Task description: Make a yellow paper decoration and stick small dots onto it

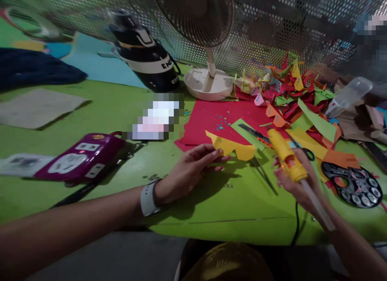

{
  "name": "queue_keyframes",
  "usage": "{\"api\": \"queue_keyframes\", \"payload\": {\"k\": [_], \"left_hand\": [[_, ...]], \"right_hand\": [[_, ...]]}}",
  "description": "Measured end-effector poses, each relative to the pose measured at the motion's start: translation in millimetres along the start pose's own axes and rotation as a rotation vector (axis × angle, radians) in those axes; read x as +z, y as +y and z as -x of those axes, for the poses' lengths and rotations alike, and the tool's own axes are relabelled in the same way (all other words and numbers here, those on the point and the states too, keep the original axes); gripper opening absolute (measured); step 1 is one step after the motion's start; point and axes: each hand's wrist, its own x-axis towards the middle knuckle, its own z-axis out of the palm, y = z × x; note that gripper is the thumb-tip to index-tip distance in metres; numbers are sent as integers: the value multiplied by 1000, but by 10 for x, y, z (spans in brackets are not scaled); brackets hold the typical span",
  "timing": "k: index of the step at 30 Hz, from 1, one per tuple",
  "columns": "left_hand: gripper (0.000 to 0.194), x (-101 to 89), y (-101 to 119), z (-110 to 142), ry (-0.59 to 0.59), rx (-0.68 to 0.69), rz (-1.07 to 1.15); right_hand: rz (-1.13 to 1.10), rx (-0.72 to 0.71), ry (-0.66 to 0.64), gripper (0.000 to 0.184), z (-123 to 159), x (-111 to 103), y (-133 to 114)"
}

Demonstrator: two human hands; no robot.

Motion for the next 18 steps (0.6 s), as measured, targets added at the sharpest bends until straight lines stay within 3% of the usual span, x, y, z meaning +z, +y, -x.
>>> {"api": "queue_keyframes", "payload": {"k": [3, 7, 12, 18], "left_hand": [[33, 4, 15, 8, -4, -1, 1], [31, 5, 25, 15, -7, -6, 1], [31, 5, 24, 20, 7, -4, -32], [27, 8, 30, 34, -9, 5, -74]], "right_hand": [[-72, -27, -272, 38, -92, 232, -41], [68, -42, -413, 45, -115, 356, -18], [221, -102, -406, 51, -86, 424, 115], [180, -130, -419, 49, -62, 484, 188]]}}
